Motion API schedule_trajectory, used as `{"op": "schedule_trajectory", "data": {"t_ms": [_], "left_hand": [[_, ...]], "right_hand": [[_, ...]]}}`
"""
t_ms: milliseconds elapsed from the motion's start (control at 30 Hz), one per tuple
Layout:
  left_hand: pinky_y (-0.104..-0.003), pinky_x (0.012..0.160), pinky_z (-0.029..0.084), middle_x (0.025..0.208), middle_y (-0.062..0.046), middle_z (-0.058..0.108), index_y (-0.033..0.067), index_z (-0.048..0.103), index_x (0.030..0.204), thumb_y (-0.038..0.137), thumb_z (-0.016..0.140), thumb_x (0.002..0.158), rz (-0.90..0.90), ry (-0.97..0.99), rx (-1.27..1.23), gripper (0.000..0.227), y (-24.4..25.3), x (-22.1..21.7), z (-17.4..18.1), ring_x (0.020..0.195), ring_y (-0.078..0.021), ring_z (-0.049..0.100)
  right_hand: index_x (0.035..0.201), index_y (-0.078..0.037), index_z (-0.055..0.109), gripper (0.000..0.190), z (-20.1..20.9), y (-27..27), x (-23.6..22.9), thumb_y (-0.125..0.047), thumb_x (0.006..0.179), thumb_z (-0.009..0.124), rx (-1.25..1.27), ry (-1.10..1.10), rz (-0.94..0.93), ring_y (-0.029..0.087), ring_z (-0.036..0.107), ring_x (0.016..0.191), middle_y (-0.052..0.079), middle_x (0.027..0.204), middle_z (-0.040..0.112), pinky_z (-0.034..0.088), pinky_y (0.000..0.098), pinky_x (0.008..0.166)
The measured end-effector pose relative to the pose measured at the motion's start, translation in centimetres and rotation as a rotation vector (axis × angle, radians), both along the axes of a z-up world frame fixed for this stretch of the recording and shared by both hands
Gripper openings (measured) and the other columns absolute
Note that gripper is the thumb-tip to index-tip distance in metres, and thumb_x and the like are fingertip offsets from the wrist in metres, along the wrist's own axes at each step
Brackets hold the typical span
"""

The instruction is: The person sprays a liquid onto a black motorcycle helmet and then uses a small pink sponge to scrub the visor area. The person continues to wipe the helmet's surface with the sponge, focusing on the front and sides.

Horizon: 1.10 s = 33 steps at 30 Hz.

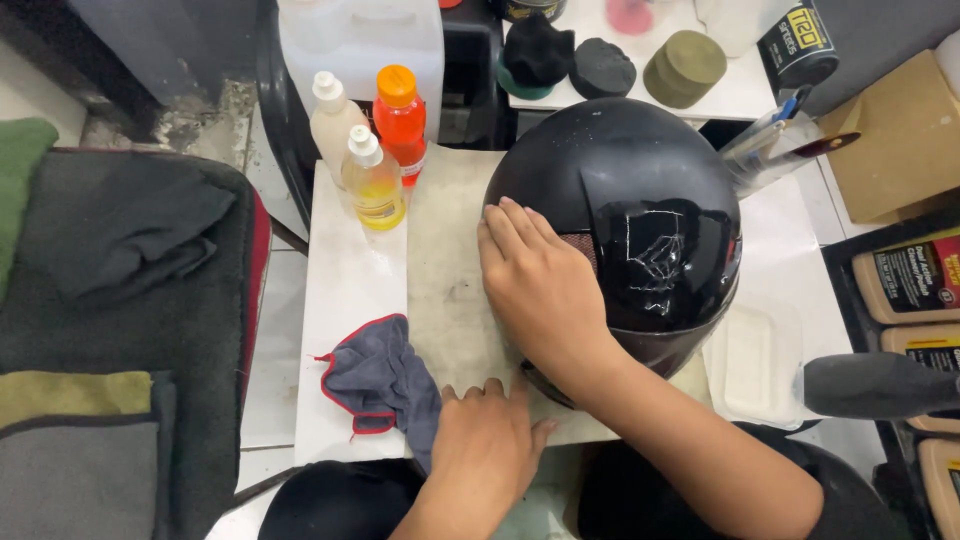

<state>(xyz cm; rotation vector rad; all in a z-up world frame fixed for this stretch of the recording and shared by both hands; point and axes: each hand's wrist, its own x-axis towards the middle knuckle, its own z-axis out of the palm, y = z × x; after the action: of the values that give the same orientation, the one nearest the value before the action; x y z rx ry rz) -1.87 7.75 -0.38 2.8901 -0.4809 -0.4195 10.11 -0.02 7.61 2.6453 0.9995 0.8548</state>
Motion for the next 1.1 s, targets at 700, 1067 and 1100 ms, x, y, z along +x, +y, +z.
{"op": "schedule_trajectory", "data": {"t_ms": [700,1067,1100], "left_hand": [[-0.050,0.077,0.045,0.095,-0.009,0.070,0.0107,0.053,0.138,0.061,0.049,0.099,-0.038,0.066,0.046,0.064,-0.4,0.5,0.1,0.082,-0.0316,0.069],[-0.052,0.077,0.045,0.099,-0.011,0.068,0.0093,0.046,0.144,0.060,0.048,0.099,-0.045,0.046,0.019,0.068,-0.4,0.1,-1.3,0.085,-0.0336,0.067],[-0.052,0.076,0.045,0.099,-0.013,0.066,0.0100,0.045,0.145,0.060,0.047,0.099,-0.051,0.060,0.017,0.068,-0.5,-0.3,-1.5,0.084,-0.0350,0.067]], "right_hand": [[0.119,0.005,0.066,0.028,1.1,-1.6,-1.5,0.009,0.092,0.058,0.274,0.060,0.043,0.034,0.064,0.118,0.017,0.124,0.066,0.053,0.0417,0.101],[0.115,0.006,0.067,0.025,1.2,-0.6,-2.1,0.009,0.095,0.052,0.276,0.008,0.041,0.032,0.063,0.118,0.017,0.122,0.065,0.052,0.0404,0.103],[0.116,0.005,0.066,0.026,1.0,-0.7,-2.5,0.010,0.095,0.053,0.260,0.032,0.038,0.031,0.063,0.119,0.015,0.123,0.064,0.051,0.0403,0.104]]}}
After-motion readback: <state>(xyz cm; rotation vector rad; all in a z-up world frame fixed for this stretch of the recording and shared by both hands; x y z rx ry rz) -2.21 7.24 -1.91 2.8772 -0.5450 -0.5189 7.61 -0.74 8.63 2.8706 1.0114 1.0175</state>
